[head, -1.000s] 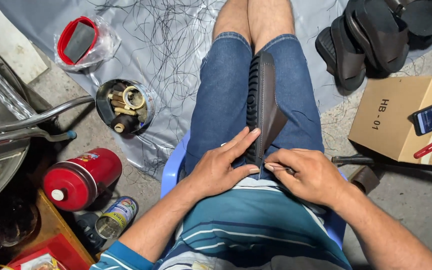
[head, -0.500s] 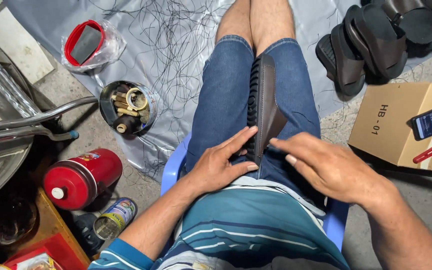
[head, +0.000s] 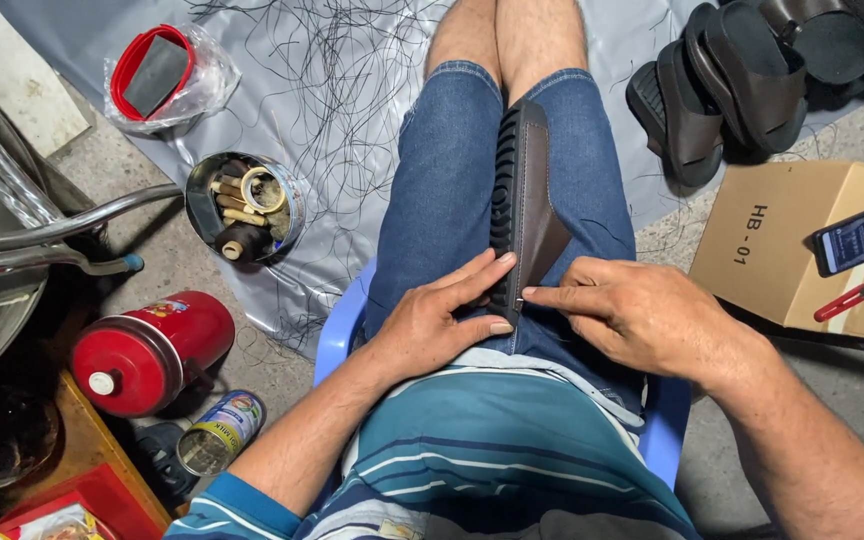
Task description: Manually stitching the sole of a sandal using a stitching awl and thread
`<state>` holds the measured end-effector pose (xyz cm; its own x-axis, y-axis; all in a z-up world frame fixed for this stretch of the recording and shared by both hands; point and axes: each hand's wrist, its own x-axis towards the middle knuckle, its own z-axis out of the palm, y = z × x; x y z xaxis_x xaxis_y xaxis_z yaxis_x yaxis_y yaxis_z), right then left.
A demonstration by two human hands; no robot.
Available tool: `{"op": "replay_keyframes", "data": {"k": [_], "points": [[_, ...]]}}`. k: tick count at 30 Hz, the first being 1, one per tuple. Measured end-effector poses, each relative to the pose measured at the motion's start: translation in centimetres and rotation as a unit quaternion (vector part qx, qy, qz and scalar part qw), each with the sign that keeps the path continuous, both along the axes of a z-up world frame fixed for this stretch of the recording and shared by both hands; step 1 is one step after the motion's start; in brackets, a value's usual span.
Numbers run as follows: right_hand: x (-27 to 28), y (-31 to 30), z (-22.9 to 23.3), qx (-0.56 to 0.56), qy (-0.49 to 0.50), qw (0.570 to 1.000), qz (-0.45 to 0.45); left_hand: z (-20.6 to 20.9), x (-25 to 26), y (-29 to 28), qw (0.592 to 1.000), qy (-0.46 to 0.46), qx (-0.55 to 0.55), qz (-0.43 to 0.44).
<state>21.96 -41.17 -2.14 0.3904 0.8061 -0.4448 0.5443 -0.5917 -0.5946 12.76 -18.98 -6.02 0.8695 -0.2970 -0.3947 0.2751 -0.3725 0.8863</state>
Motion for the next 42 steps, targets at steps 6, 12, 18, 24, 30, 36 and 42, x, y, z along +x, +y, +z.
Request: {"op": "replay_keyframes", "data": {"k": [6, 12, 18, 24, 30, 36, 42], "points": [[0.1, 0.0, 0.0, -0.007, 0.003, 1.0, 0.004, 0.0, 0.1, 0.0, 1.0, 0.014, -0.007, -0.001], [-0.6, 0.1, 0.0, -0.017, -0.042, 0.999, -0.005, -0.1, 0.1, -0.1, 1.0, 0.018, 0.008, 0.001], [-2.2, 1.3, 1.7, -0.122, -0.159, 0.979, 0.026, -1.2, -0.1, -0.9, 0.998, -0.001, 0.063, 0.004], [-2.5, 0.1, -1.3, 0.06, -0.096, 0.985, -0.134, 0.3, 0.3, -0.9, 0.995, -0.011, -0.036, 0.093], [-3.6, -0.2, -3.6, 0.181, -0.089, 0.957, -0.207, 0.7, 0.5, -1.3, 0.995, -0.008, -0.013, 0.1], [-4.2, 0.7, -2.9, 0.139, -0.141, 0.955, -0.219, 1.2, 0.5, -1.5, 0.996, -0.013, 0.016, 0.082], [-4.8, 1.1, -0.7, 0.109, -0.165, 0.956, -0.218, 0.9, -1.4, 0.1, 0.991, -0.055, 0.086, 0.09]]}}
